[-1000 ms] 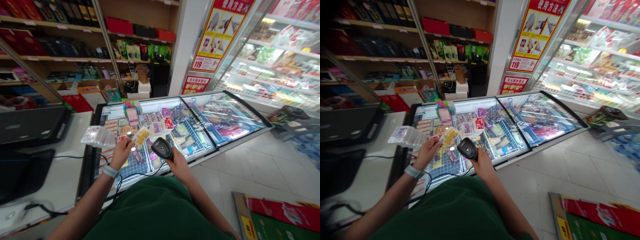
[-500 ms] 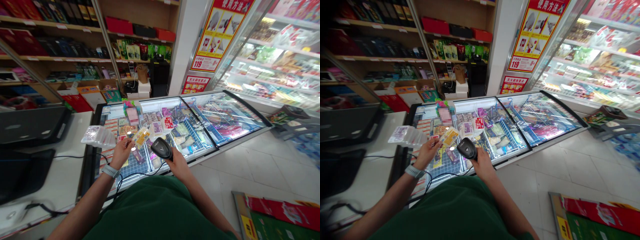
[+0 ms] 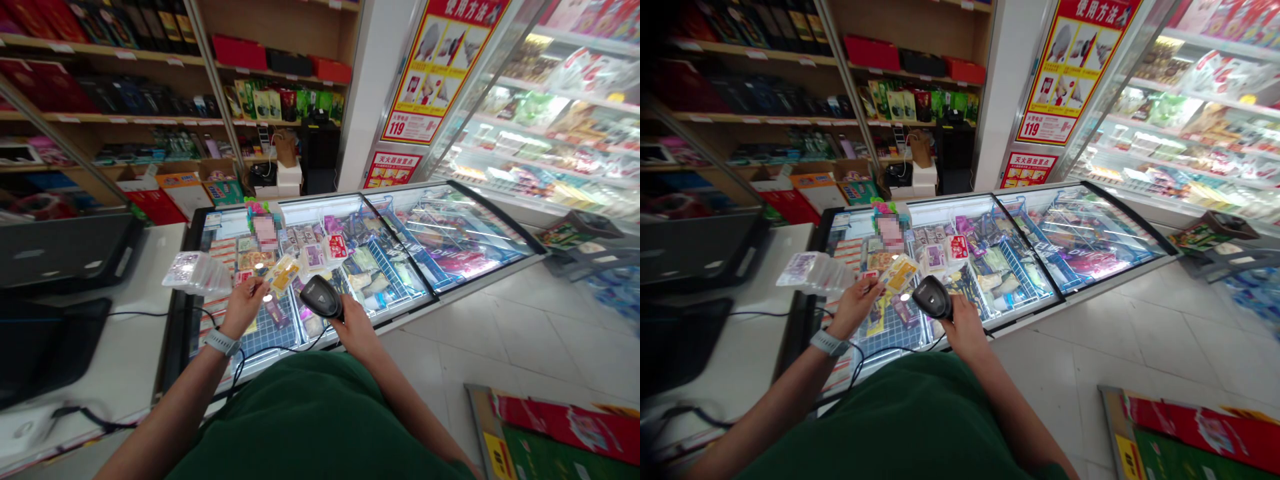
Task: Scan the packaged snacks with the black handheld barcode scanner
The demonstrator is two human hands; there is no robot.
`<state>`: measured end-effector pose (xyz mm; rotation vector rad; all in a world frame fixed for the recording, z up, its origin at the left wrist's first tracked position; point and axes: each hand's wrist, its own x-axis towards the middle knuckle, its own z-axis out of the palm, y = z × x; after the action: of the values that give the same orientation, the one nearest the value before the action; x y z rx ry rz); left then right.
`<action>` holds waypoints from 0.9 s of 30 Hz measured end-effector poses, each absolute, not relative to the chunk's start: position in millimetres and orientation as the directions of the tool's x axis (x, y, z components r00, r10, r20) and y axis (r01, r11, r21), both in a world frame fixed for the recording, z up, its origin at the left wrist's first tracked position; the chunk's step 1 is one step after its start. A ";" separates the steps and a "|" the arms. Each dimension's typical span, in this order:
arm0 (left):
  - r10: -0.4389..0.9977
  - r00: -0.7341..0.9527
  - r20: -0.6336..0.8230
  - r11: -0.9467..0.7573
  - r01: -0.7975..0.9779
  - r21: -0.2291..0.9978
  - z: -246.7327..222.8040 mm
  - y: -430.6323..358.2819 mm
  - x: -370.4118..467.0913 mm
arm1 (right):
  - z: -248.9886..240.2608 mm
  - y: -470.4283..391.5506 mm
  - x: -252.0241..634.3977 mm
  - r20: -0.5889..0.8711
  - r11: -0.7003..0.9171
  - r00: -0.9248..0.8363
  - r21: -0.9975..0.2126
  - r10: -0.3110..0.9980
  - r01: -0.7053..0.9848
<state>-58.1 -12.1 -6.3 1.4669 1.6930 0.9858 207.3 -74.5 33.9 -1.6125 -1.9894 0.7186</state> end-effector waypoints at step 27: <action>0.917 -0.268 -0.295 0.326 0.078 0.942 -45.2 -9.0 -71.6 | 27.6 -65.5 207.4 0.045 0.178 -0.203 -0.687 0.978 0.705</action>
<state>-71.6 -9.0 -45.2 0.9193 1.6192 1.0819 207.4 -65.5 27.6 -1.5786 -1.9763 0.7455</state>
